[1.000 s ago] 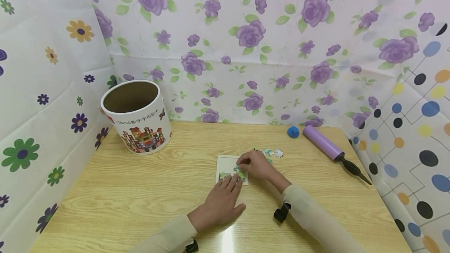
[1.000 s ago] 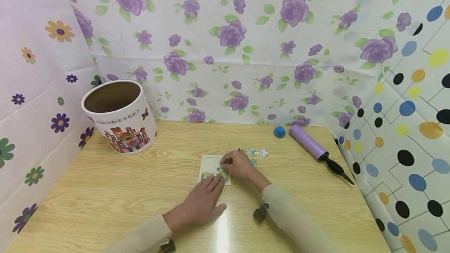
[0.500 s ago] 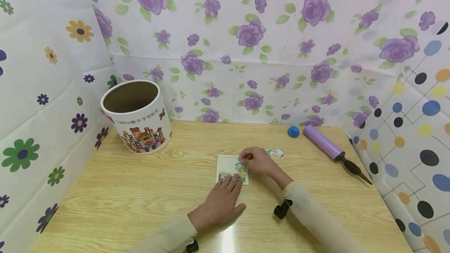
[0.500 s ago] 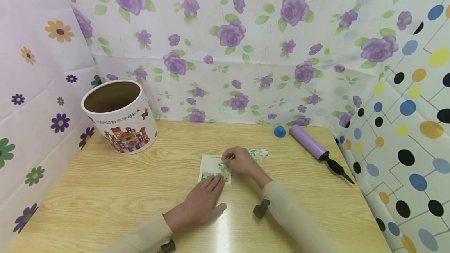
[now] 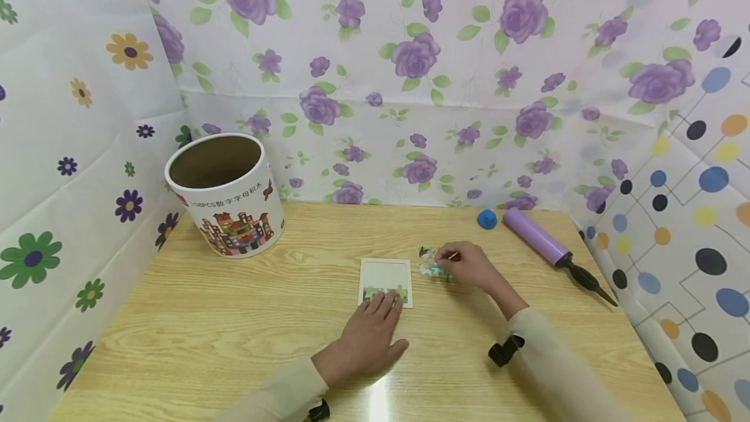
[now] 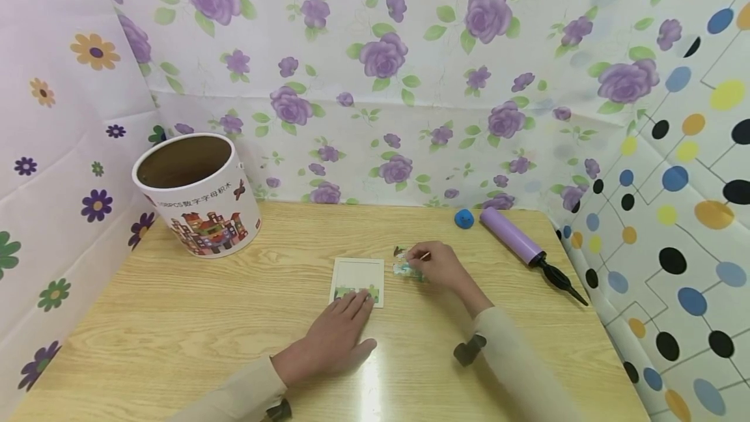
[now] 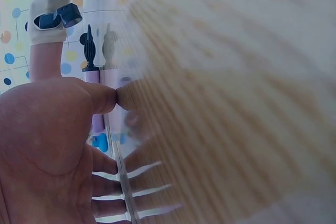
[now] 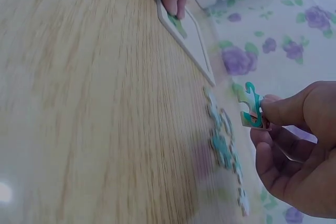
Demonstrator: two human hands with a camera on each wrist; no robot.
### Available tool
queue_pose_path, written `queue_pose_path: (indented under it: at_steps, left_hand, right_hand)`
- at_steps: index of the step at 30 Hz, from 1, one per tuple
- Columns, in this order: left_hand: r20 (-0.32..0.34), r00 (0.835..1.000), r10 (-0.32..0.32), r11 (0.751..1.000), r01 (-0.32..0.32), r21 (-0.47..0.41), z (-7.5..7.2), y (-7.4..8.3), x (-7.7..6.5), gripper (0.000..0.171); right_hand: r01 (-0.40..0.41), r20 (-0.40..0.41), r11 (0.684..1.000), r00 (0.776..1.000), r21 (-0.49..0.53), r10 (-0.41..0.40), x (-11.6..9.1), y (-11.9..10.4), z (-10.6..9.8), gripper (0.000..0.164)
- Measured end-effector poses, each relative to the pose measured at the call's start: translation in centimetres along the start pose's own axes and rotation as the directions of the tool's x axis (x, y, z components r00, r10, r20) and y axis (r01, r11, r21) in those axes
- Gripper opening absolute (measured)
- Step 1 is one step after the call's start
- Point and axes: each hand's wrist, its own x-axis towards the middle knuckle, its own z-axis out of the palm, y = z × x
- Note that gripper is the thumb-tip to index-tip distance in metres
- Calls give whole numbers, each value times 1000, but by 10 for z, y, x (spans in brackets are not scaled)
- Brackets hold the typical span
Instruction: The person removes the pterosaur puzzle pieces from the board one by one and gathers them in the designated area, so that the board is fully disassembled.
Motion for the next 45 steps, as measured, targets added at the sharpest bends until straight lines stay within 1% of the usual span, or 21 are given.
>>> queue_pose_path:
  at_steps: [7,11,16,18,27,30,33,37,43,45]
  left_hand:
    - [23,1000,-2,1000,3,-22,-6,2,-1,72]
    - [6,1000,2,1000,-2,-11,-5,1,-2,71]
    - [-15,1000,8,1000,-8,-11,-2,0,-1,71]
    - [-15,1000,8,1000,-9,-8,-1,0,-1,71]
    - [36,999,-12,1000,13,-10,-7,2,-2,72]
    - [31,999,-14,1000,14,-1,-2,1,-1,73]
    - [29,1000,-13,1000,13,3,-1,1,-1,72]
    - [37,999,-17,1000,17,3,-5,2,-2,72]
    - [32,999,-16,1000,16,-7,-5,2,-2,72]
    - [34,999,-16,1000,16,-7,-5,2,-1,72]
  right_hand:
    - [-44,-17,999,999,-17,43,-10,20,-14,12]
    - [-73,-33,997,997,-30,72,-13,31,-20,10]
    - [-89,-33,995,996,-47,88,-15,39,-25,10]
    - [-83,-29,995,996,-57,81,-16,41,-27,10]
    - [-92,-34,992,995,-91,89,-17,47,-24,8]
    - [-88,-44,991,996,-98,84,-16,50,-22,8]
    - [-83,-46,992,996,-100,79,-15,52,-20,8]
    - [-92,-53,990,995,-105,87,-14,53,-19,8]
    - [-108,-70,989,992,-106,101,-14,51,-19,7]
    - [-124,-77,988,990,-91,117,-14,50,-20,7]
